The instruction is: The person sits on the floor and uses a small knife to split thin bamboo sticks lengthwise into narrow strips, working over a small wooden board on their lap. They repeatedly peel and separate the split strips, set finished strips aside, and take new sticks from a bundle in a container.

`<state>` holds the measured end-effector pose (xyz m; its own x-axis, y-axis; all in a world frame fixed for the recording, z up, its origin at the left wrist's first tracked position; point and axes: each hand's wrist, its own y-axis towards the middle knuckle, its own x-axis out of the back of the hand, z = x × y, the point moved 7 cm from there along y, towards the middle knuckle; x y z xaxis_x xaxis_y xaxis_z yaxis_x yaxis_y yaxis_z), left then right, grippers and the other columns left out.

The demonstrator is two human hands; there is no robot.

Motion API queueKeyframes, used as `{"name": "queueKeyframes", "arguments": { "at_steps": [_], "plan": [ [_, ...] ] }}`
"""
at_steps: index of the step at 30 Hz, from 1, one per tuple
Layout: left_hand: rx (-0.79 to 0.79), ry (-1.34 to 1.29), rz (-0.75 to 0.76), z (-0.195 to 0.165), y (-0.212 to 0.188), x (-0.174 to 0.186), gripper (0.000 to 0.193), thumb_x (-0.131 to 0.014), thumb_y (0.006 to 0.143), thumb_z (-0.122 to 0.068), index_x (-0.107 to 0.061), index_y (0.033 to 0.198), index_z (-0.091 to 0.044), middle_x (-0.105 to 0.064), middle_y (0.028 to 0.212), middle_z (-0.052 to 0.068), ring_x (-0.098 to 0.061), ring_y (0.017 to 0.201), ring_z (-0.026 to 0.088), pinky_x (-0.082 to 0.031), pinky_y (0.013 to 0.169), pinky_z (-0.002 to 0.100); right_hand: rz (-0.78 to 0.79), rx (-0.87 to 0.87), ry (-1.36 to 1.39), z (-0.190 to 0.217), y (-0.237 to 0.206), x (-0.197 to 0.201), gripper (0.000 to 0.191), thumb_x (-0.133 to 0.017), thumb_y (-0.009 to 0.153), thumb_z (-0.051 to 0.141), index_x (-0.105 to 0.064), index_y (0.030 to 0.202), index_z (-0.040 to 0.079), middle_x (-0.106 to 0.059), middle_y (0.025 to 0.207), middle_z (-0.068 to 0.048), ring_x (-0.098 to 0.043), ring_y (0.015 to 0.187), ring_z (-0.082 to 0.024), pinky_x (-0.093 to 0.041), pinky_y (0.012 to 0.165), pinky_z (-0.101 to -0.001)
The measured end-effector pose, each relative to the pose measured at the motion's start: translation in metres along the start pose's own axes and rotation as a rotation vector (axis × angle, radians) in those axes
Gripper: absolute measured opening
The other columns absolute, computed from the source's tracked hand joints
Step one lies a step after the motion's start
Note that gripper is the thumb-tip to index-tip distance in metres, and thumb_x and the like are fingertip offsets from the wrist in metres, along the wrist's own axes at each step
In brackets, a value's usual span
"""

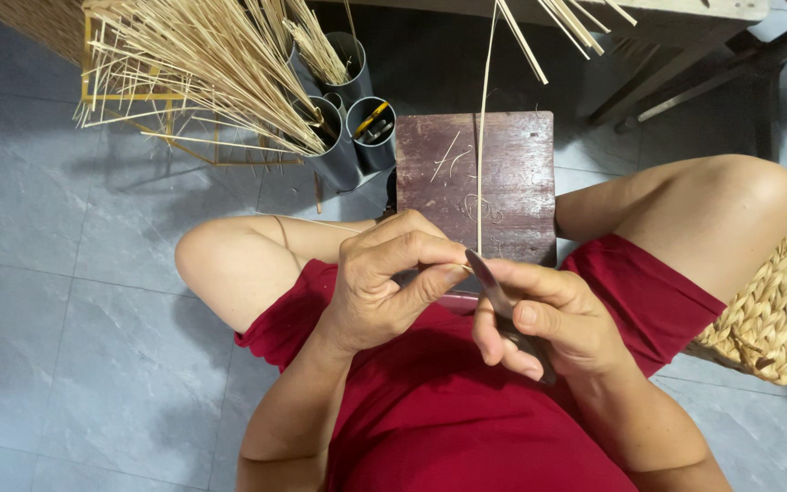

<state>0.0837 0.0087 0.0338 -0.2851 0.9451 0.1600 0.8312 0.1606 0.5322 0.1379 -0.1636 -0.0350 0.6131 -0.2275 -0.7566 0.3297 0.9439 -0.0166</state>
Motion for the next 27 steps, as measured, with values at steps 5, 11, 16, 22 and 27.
{"name": "queueKeyframes", "arguments": {
  "at_steps": [5, 11, 16, 22, 27],
  "plan": [
    [-0.021, 0.007, -0.010, -0.0009, -0.0010, -0.0008, 0.012, -0.079, 0.096, -0.007, -0.071, 0.105, -0.004, -0.071, 0.094, 0.006, -0.070, 0.085, 0.015, -0.055, 0.072, 0.025, 0.016, -0.038, 0.076, -0.0031, 0.0021, -0.0009, 0.053, -0.062, 0.107, 0.020, -0.047, 0.155, 0.001, -0.064, 0.086, -0.025, -0.048, 0.052, -0.014, -0.042, 0.047, -0.0254],
    [0.004, 0.004, -0.011, 0.0027, -0.0016, -0.0023, 0.012, -0.079, 0.095, -0.006, -0.071, 0.104, -0.003, -0.070, 0.093, 0.006, -0.070, 0.084, 0.015, -0.056, 0.071, 0.024, 0.045, -0.047, 0.137, -0.0045, 0.0035, -0.0015, 0.054, -0.062, 0.107, 0.019, -0.045, 0.156, 0.003, -0.062, 0.084, -0.021, -0.047, 0.053, -0.013, -0.041, 0.045, -0.0257],
    [0.026, 0.004, -0.014, 0.0042, -0.0021, -0.0038, 0.011, -0.078, 0.096, -0.004, -0.071, 0.105, -0.004, -0.070, 0.092, 0.006, -0.070, 0.084, 0.015, -0.056, 0.073, 0.026, 0.053, -0.047, 0.153, -0.0052, 0.0032, 0.0012, 0.052, -0.061, 0.108, 0.018, -0.045, 0.156, 0.004, -0.061, 0.084, -0.021, -0.046, 0.053, -0.013, -0.041, 0.045, -0.0256],
    [0.045, 0.029, -0.017, 0.0029, -0.0021, -0.0032, 0.011, -0.077, 0.095, -0.003, -0.071, 0.104, -0.004, -0.069, 0.090, 0.006, -0.069, 0.082, 0.015, -0.055, 0.072, 0.027, 0.034, -0.033, 0.139, -0.0057, 0.0028, 0.0034, 0.052, -0.062, 0.108, 0.018, -0.047, 0.155, 0.004, -0.061, 0.083, -0.020, -0.046, 0.052, -0.014, -0.041, 0.045, -0.0263],
    [0.034, 0.068, -0.031, 0.0007, -0.0016, -0.0034, 0.011, -0.078, 0.095, -0.003, -0.070, 0.104, -0.004, -0.069, 0.090, 0.006, -0.069, 0.082, 0.016, -0.055, 0.073, 0.027, 0.037, -0.032, 0.150, -0.0078, 0.0030, 0.0037, 0.050, -0.062, 0.108, 0.017, -0.049, 0.154, 0.005, -0.059, 0.083, -0.017, -0.047, 0.054, -0.015, -0.042, 0.046, -0.0270]
  ]
}}
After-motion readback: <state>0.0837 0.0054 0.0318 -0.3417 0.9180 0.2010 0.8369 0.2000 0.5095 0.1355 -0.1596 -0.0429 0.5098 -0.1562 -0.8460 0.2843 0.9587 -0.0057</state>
